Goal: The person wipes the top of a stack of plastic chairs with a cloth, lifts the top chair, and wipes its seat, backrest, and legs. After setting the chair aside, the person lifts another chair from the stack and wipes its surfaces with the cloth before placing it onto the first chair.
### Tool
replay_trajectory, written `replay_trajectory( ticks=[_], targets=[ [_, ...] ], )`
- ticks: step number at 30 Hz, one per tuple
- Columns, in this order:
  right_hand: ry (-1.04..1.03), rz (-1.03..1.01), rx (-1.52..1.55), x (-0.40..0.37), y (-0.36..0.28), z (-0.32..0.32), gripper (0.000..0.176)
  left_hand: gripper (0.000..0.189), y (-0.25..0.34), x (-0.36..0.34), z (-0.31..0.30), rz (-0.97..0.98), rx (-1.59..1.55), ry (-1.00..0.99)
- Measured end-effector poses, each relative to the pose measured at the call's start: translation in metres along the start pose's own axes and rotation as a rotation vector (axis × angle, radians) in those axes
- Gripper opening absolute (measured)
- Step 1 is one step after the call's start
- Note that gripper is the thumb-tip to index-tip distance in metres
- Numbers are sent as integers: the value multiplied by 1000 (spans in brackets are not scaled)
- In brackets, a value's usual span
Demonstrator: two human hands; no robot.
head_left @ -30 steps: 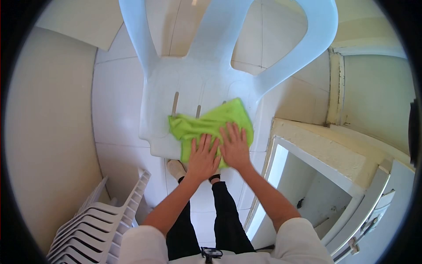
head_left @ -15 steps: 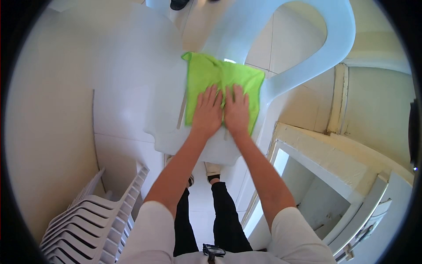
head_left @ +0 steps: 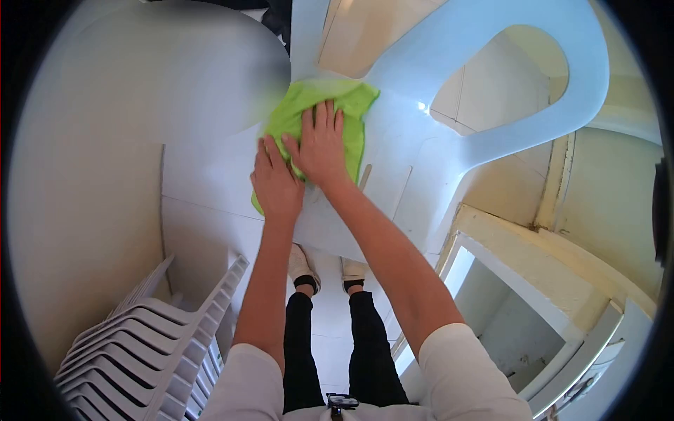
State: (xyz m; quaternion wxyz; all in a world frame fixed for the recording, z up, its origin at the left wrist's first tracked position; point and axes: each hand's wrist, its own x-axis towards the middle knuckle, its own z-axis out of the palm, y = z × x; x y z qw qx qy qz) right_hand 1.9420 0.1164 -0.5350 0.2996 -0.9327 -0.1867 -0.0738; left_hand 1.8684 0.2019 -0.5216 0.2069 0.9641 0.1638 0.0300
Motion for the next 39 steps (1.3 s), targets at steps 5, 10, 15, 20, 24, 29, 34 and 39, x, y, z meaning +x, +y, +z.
replay_trajectory(
  ticks=[5,10,15,20,24,29,34,39],
  targets=[
    [135,76,1,59,4,15,60,47,-6,99,4,-31,-691,-245],
    [62,288,476,121,0,5,50,40,30,156,-37,-37,-1112,-350],
    [241,531,1176,183,-54,-97,39,43,102,185,-127,149,-1276,-330],
    [420,447,1290,217,-100,-229,42,54,185,205,-209,341,-1271,-210],
    [634,115,845,241,-103,-304,48,62,240,204,-260,621,-1262,-6],
    [548,-145,310,265,-86,-302,57,78,236,227,-231,319,-678,221],
    [-5,-342,-691,278,-29,-286,52,61,188,236,-185,53,-912,-48],
    [-41,-439,-684,267,2,-335,55,42,179,254,-181,80,-1147,-360]
  ],
)
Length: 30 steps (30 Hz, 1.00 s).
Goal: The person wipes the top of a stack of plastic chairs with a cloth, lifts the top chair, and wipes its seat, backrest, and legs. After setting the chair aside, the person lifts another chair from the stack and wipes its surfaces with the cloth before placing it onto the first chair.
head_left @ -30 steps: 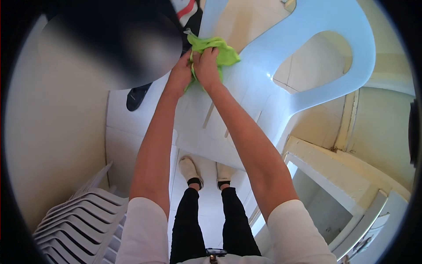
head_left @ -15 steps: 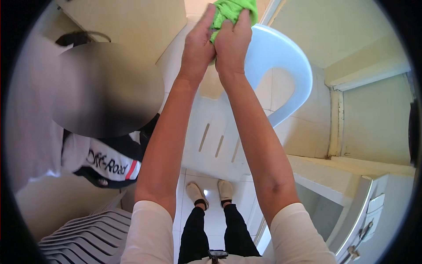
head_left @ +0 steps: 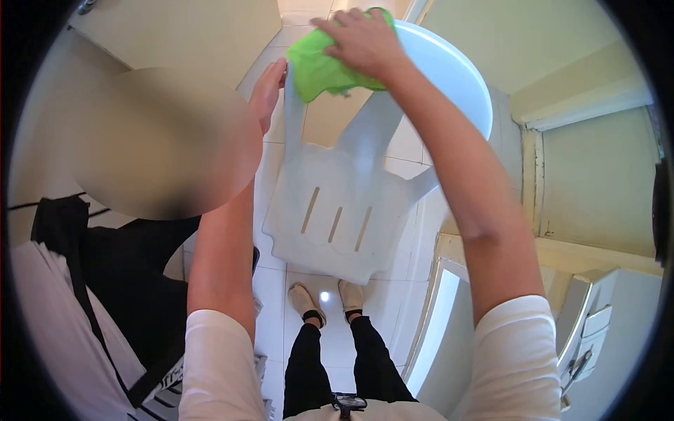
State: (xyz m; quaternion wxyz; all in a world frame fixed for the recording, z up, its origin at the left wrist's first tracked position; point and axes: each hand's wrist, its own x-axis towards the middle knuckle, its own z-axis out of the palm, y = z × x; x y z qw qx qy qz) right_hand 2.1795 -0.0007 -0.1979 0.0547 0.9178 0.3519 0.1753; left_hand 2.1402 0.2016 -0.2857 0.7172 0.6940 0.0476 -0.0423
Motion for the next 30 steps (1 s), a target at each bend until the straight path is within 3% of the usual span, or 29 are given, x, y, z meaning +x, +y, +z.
replay_trajectory(
  ticks=[2,4,6,8,10,14,16,18,19,21,22,24,26,29,30],
  targets=[
    [198,76,53,-29,19,-14,49,32,-17,17,2,193,63,-190],
    [13,281,78,-49,38,-24,61,26,4,6,28,172,220,-133],
    [-63,435,249,-82,62,-36,63,21,6,5,50,146,372,-82],
    [154,515,-42,-125,92,-15,54,17,-5,15,65,495,729,11],
    [148,721,38,-171,101,-23,44,17,-4,13,80,511,741,0],
    [334,905,123,-253,91,-22,45,17,-5,9,100,619,786,35],
    [485,1243,475,-299,66,8,40,15,-6,7,97,591,800,46],
    [628,1246,606,-329,16,55,35,14,-11,10,85,559,823,58],
    [581,1201,694,-353,-6,91,42,14,-13,14,78,517,841,69],
    [522,1311,574,-361,-62,133,40,14,-15,13,69,473,884,73],
    [527,1325,592,-366,-64,144,40,15,-14,12,65,434,869,60],
    [296,1430,772,-384,-55,159,38,17,-12,4,60,386,872,21],
    [294,1417,728,-386,-43,158,35,22,-3,-15,61,260,846,13],
    [302,1358,655,-391,-9,168,33,27,-13,-63,52,149,665,78],
    [266,1223,660,-392,9,181,32,28,-16,-84,52,145,614,117]
  ],
)
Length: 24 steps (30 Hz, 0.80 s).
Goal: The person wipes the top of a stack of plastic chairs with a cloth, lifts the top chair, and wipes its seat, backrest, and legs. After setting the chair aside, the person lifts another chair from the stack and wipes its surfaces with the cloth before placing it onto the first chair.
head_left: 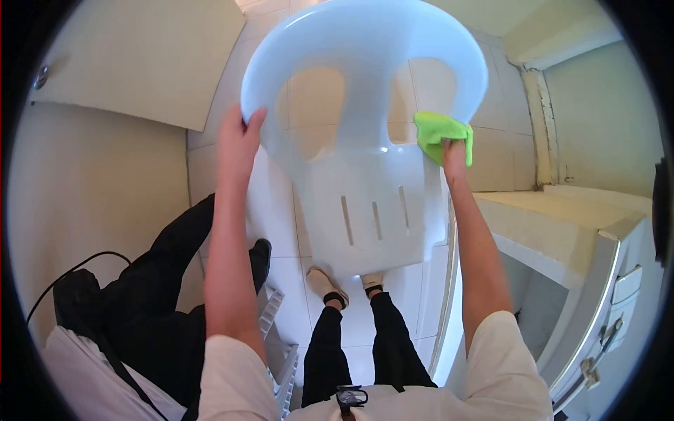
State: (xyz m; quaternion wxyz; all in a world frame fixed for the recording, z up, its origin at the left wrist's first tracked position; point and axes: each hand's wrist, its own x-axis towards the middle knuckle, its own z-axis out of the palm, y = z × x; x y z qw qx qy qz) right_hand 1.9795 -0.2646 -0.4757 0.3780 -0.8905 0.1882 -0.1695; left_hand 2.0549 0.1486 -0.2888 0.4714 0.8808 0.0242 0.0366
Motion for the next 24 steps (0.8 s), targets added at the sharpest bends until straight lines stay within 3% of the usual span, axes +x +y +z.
replay_trajectory(
  ticks=[2,4,5,6,8,9,10,12,13,15,16,17,18,20,21,22,24],
  targets=[
    [-62,-104,-21,12,-2,-11,31,27,-5,-38,-2,-79,-94,43],
    [-200,97,-82,20,-46,-25,31,26,-2,-62,-5,-132,-132,48],
    [82,-83,96,17,-40,-13,27,27,2,-70,-6,-176,-114,53],
    [90,-77,102,13,-51,-16,27,28,5,-74,-7,-219,-96,58],
    [197,-204,359,2,-85,-32,25,37,21,-65,-16,-152,50,-10],
    [202,-199,366,-2,-94,-40,25,41,34,-51,-14,79,76,79],
    [181,-352,250,-7,-102,-46,28,46,49,-37,-12,308,104,166],
    [121,-538,127,-20,-133,-58,37,50,89,-2,-9,384,185,94],
    [84,-574,119,-25,-157,-58,42,47,109,19,-7,366,198,5],
    [111,-426,553,-29,-202,-31,37,45,135,47,8,353,206,-96],
    [175,-486,512,-30,-225,-17,36,44,142,57,15,203,151,-266],
    [300,-665,242,-29,-233,10,33,43,145,63,21,49,99,-433],
    [428,-688,302,-21,-263,23,31,43,144,69,22,52,107,-442],
    [526,-533,490,-16,-311,71,29,38,124,88,10,-13,47,-635],
    [363,-439,550,-18,-330,72,30,37,101,99,3,139,-66,-663],
    [198,-345,607,-21,-344,72,30,37,111,79,7,83,-72,-568],
    [593,-420,560,-30,-349,104,33,40,112,55,-9,25,-79,-481]
  ],
)
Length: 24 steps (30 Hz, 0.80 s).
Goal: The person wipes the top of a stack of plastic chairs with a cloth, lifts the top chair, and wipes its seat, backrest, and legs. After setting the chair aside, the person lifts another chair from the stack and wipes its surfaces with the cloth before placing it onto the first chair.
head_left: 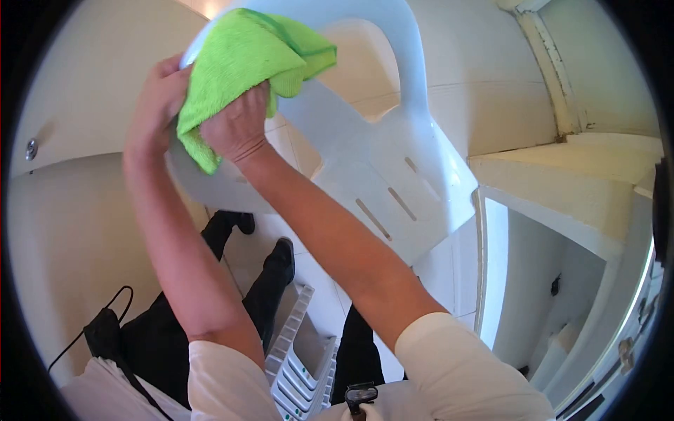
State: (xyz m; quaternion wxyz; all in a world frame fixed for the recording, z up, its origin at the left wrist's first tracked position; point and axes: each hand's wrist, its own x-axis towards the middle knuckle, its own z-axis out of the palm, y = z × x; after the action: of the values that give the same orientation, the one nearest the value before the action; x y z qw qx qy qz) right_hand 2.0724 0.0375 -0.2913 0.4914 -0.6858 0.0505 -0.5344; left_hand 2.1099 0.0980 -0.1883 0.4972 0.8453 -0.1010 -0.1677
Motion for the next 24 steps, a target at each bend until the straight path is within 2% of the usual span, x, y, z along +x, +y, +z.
replay_trajectory(
  ticks=[1,3,4,5,6,7,8,9,10,11,12,13,14,16,17,18,19,20,22,23,24],
  targets=[
    [18,-12,-3,-12,1,6,37,42,-13,-6,-14,-6,-1,-11],
    [-37,-13,-6,-36,8,6,38,48,-17,-27,-23,-135,59,283],
    [-82,-39,-10,-50,12,8,38,48,-17,-39,-23,-159,74,277],
    [-74,97,-24,-83,28,17,33,49,-15,-49,-19,-203,168,393],
    [-158,315,-77,-113,52,19,28,51,-12,-55,-19,-236,261,515],
    [-247,529,-129,-150,85,17,23,51,-15,-57,-24,-246,270,522],
    [-597,692,-524,-208,135,16,21,56,-21,-58,-29,-232,280,529],
    [-357,575,-252,-220,138,-26,27,60,-28,-59,-35,-220,288,537],
    [-394,168,-632,-247,156,-40,31,60,-32,-61,-40,-236,294,540],
    [-407,280,-555,-244,149,-44,34,62,-34,-64,-44,-114,321,547],
    [-428,274,-557,-243,145,-40,34,64,-37,-65,-49,6,337,549],
    [-362,327,-460,-239,141,-33,35,58,-41,-74,-61,171,579,396],
    [-297,378,-360,-237,133,-24,35,60,-43,-78,-67,172,548,451],
    [-27,470,-88,-227,96,9,34,63,-43,-76,-63,109,498,535],
    [-42,528,96,-187,60,9,30,64,-43,-75,-61,91,489,552],
    [-240,859,538,-180,45,13,29,66,-44,-73,-61,79,489,562],
    [-337,425,197,-158,20,20,25,67,-46,-73,-59,77,494,575],
    [-179,340,309,-128,-9,33,33,69,-45,-72,-59,60,495,587],
    [-52,110,123,-101,-21,44,45,71,-46,-74,-59,40,495,599],
    [-50,109,118,-101,-13,44,45,73,-46,-72,-60,41,497,606],
    [-94,15,54,-108,-2,46,49,74,-48,-72,-62,47,504,611]
  ],
)
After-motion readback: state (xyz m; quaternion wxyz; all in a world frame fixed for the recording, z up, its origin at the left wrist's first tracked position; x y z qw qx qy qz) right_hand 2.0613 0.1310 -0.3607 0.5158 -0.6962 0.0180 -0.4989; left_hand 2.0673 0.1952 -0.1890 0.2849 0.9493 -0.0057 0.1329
